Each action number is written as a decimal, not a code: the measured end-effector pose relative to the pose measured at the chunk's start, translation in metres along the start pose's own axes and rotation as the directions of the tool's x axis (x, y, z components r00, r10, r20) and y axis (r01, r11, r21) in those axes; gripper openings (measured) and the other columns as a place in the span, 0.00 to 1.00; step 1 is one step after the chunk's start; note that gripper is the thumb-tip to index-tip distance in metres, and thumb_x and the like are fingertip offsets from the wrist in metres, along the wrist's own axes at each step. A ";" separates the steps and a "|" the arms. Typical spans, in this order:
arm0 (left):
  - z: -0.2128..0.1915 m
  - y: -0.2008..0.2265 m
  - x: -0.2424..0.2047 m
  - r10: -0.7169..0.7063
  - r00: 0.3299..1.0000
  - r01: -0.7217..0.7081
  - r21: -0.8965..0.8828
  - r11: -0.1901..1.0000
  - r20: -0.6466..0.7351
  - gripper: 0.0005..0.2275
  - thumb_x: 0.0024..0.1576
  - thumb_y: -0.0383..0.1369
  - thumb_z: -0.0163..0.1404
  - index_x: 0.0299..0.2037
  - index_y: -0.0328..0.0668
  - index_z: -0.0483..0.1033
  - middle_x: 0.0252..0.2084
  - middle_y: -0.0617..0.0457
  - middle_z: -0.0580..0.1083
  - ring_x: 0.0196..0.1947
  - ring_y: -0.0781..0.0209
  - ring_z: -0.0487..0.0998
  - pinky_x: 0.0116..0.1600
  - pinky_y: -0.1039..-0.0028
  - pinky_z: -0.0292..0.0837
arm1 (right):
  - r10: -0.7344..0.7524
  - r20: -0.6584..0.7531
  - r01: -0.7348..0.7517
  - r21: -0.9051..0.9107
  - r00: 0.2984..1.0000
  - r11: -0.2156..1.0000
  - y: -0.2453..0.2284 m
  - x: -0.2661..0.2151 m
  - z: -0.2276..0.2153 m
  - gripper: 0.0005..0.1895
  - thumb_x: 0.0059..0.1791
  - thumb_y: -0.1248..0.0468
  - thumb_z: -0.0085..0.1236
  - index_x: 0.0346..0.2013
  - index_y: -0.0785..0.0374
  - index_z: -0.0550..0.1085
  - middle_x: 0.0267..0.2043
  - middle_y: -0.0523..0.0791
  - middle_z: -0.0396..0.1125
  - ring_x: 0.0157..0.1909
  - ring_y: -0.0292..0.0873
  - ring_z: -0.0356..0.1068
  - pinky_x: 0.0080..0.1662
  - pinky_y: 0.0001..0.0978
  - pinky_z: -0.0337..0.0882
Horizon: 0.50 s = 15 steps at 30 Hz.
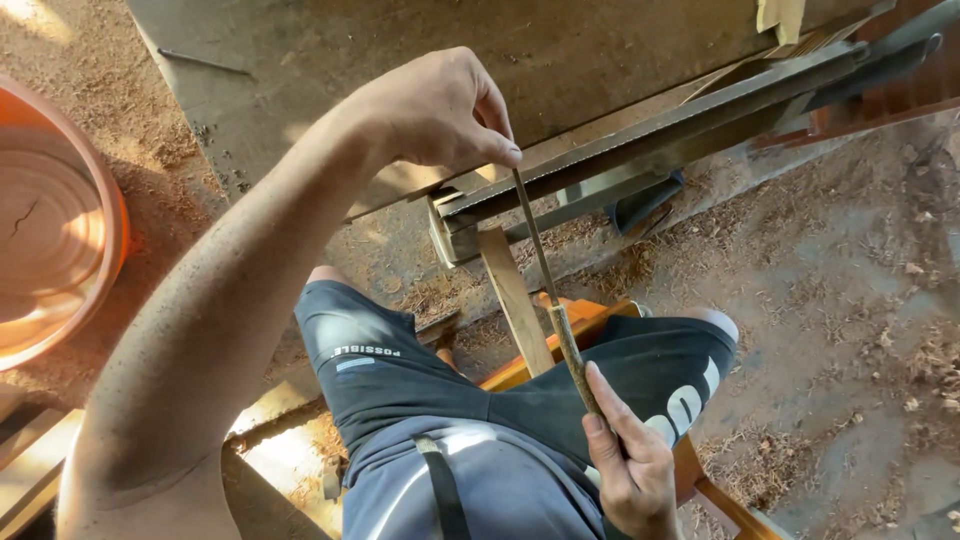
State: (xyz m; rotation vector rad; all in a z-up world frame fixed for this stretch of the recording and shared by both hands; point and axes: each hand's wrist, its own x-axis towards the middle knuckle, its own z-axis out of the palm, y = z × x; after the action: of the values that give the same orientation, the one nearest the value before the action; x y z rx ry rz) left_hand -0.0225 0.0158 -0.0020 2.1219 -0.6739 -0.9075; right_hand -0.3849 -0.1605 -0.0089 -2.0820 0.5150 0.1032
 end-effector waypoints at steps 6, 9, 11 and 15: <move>0.006 -0.009 0.007 -0.043 0.998 0.039 0.088 0.995 0.043 0.09 0.51 0.40 0.64 0.38 0.51 0.87 0.34 0.54 0.83 0.34 0.63 0.81 0.41 0.70 0.75 | 0.002 0.054 -0.004 0.039 0.999 0.999 0.013 -0.002 0.000 0.25 0.51 0.72 0.52 0.65 0.67 0.70 0.17 0.38 0.61 0.19 0.29 0.54 0.24 0.23 0.54; 0.011 -0.010 0.009 -0.026 0.997 0.020 0.087 0.996 0.072 0.09 0.50 0.41 0.64 0.37 0.52 0.87 0.37 0.57 0.83 0.36 0.64 0.81 0.43 0.70 0.75 | -0.045 0.060 0.042 0.051 0.997 0.998 0.019 -0.007 -0.003 0.26 0.50 0.73 0.52 0.64 0.68 0.69 0.17 0.38 0.62 0.18 0.28 0.56 0.24 0.21 0.56; 0.012 -0.009 0.011 -0.035 0.996 0.029 0.077 0.997 0.088 0.09 0.50 0.42 0.64 0.37 0.52 0.87 0.39 0.58 0.83 0.37 0.64 0.81 0.44 0.69 0.75 | -0.061 0.062 0.057 0.060 0.996 0.997 0.019 -0.007 -0.004 0.26 0.49 0.73 0.52 0.64 0.69 0.69 0.17 0.38 0.64 0.18 0.28 0.58 0.25 0.20 0.57; 0.003 -0.006 0.013 -0.084 0.993 0.075 0.093 0.993 0.087 0.09 0.50 0.42 0.64 0.37 0.53 0.87 0.41 0.58 0.83 0.39 0.63 0.81 0.49 0.67 0.75 | -0.014 0.060 0.013 0.012 0.998 1.000 0.008 0.003 -0.001 0.26 0.49 0.73 0.53 0.63 0.68 0.71 0.19 0.41 0.71 0.18 0.28 0.60 0.25 0.20 0.60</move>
State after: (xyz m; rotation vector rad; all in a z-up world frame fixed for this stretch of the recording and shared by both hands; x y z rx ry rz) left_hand -0.0158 0.0088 -0.0137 2.2111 -0.6916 -1.0401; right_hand -0.3858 -0.1657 -0.0156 -2.0644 0.4639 0.1541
